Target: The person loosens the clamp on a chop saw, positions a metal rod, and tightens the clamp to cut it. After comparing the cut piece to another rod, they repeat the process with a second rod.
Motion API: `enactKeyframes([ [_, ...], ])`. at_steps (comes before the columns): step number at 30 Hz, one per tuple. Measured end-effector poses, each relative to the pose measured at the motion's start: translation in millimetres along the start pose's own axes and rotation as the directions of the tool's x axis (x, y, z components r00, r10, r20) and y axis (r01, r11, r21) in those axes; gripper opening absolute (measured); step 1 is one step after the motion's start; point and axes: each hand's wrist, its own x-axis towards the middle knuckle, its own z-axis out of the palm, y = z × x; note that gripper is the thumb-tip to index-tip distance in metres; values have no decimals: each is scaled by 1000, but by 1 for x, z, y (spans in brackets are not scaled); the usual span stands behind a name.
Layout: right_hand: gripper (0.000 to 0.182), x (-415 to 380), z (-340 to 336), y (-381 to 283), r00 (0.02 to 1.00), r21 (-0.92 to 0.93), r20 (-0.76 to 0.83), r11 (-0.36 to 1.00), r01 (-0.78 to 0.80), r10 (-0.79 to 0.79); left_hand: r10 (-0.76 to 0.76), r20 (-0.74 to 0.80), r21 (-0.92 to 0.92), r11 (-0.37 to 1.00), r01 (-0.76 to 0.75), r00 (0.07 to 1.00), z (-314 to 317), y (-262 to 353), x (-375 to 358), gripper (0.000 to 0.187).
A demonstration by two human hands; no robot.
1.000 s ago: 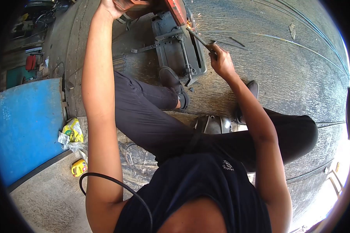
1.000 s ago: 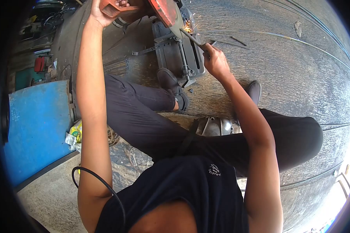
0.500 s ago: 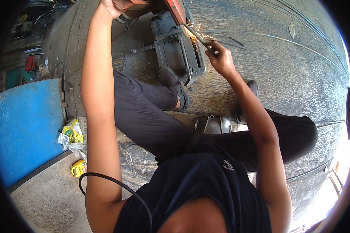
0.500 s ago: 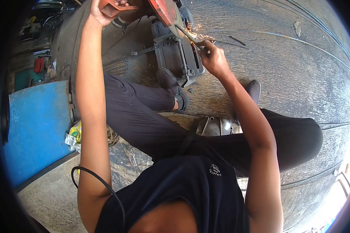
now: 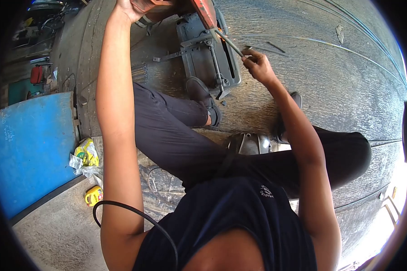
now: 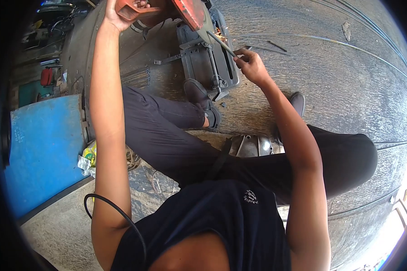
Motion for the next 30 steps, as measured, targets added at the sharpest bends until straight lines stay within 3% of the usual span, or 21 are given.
enactKeyframes([
  [1,20,-1,-2,0,1000,0,0,1000,-4,4,-1,-18,-5,1000,1,1000,0,1,1,53],
  [3,15,-3,-10,-5,975,317,192,934,-167,109,-7,-33,-13,1000,6,999,2,2,0,53],
  [6,12,-6,-18,-12,946,479,296,836,-267,133,-4,0,-18,1000,4,1000,3,2,-1,53],
  [8,16,-3,-20,-13,931,473,338,831,-294,138,-40,14,-21,999,40,999,-1,2,3,52],
  [11,23,-3,-12,-15,981,351,145,920,-176,132,-27,-55,-10,1000,27,998,-2,0,4,52],
  [15,28,2,-9,-2,982,145,107,974,-172,157,-13,-31,-11,1000,12,999,1,1,-1,52],
  [18,27,-2,-7,-7,973,201,170,961,-190,157,-14,-42,-13,1000,13,999,2,2,-1,52],
  [22,22,-8,-18,-16,902,377,372,853,-362,218,2,118,-9,1000,-1,993,5,4,-2,52],
  [24,19,-4,-20,-10,911,394,363,854,-339,195,8,27,7,1000,-9,1000,5,3,-3,52],
  [30,16,-5,-11,-10,957,488,230,830,-270,176,23,-13,2,1000,-23,1000,1,0,0,53],
])
